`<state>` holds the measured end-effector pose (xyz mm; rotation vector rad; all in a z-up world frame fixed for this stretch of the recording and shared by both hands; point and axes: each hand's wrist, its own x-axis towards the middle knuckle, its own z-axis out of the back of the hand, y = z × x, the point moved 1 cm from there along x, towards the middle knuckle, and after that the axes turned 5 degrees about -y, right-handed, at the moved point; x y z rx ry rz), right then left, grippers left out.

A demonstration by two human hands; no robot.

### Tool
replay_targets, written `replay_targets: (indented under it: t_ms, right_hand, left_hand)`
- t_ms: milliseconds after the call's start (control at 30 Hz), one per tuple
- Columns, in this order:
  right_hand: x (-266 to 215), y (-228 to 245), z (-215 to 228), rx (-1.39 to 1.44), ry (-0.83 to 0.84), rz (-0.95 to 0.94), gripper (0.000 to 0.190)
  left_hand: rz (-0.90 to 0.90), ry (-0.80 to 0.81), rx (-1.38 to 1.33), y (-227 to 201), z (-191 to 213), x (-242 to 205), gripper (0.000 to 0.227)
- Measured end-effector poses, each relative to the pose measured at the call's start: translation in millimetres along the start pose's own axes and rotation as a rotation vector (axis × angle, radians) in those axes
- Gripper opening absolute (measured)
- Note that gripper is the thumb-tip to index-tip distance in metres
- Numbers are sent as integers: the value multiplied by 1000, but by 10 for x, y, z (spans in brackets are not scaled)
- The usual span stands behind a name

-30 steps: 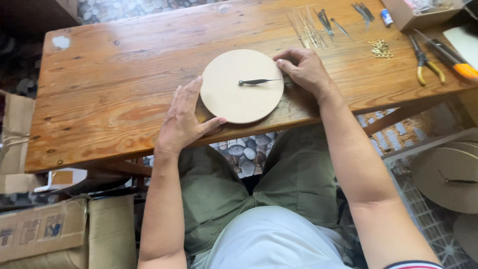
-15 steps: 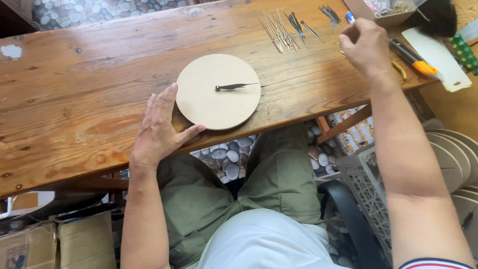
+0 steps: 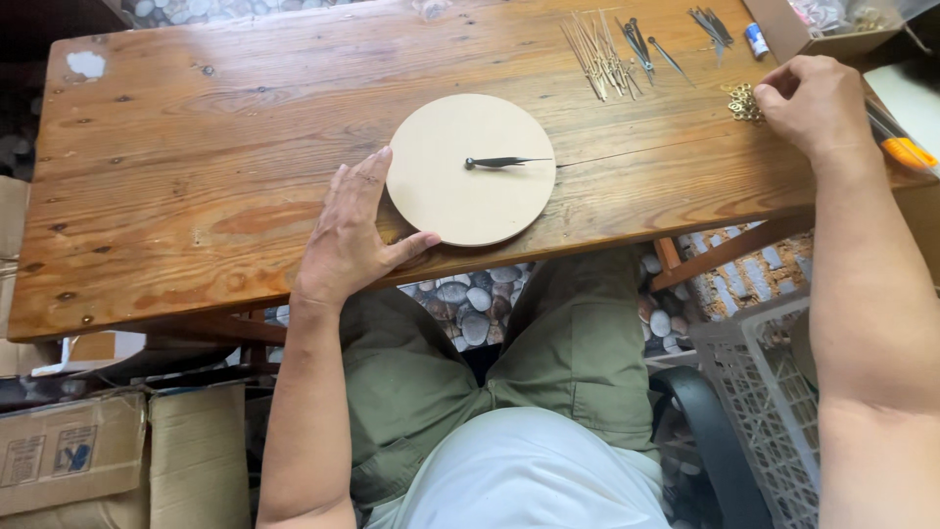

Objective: The person attaches a red second hand to the center of a round wooden clock face. They carefully align the hand with the central mechanism and press it down to secure it in place.

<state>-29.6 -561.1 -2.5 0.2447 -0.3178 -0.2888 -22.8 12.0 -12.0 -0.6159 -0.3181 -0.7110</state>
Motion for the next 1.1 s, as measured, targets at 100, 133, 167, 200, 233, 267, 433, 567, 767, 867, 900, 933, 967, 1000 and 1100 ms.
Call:
replay_targets:
  t_ms: [100,133,167,200,233,267,433,567,767,867,900,933,967,1000,1100]
  right_hand:
    - [159,-416,-263,-91,-94,139,19]
    - [164,-365,-253,-90,-89,140,19]
    - [174,-321,-244,-104,-96,152,18]
    - [134,-347,-179,-127,-110,147,18]
    - [124,-325,-166,-136,-110,133,18]
    - [141,-280,-163,-104,-109,127,16]
    - [331,-292,-258,-82,-143,148,11]
    - [434,-225,-329,-31,-147,130,16]
    - [490,22,-396,10,-114,197,13]
    - [491,146,-404,37,-62,173,11]
    - [498,182,-418,49,-33,144,13]
    - [479,241,-416,53,-26,150,13]
    - [460,299,-413,71,-22,147,14]
    - [455,351,-388,87,-24,144,15]
    - [526,419,-526,103,-69,229,13]
  left_hand:
    - [20,15,-4,-15,12,-5,104]
    - [25,17,-5,-8,32,-22,104]
    - [21,17,3,-6,43,-34,104]
    - [0,21,2,-12,13,6,104]
    - [-10,28,-10,-29,12,13,104]
    - [-4,29,-3,-42,25,11,104]
    - [6,15,-1,-47,29,9,104]
    - [8,17,-5,-53,22,6,105]
    - [15,19,11,-54,34,5,106]
    - [4,14,10,-53,36,7,105]
    - [-6,9,3,-55,42,4,104]
    - [3,9,7,-57,44,-2,104]
    - [22,29,1,-59,46,-9,105]
    - [35,45,-5,-57,45,8,105]
    - [14,17,10,0,7,-12,105]
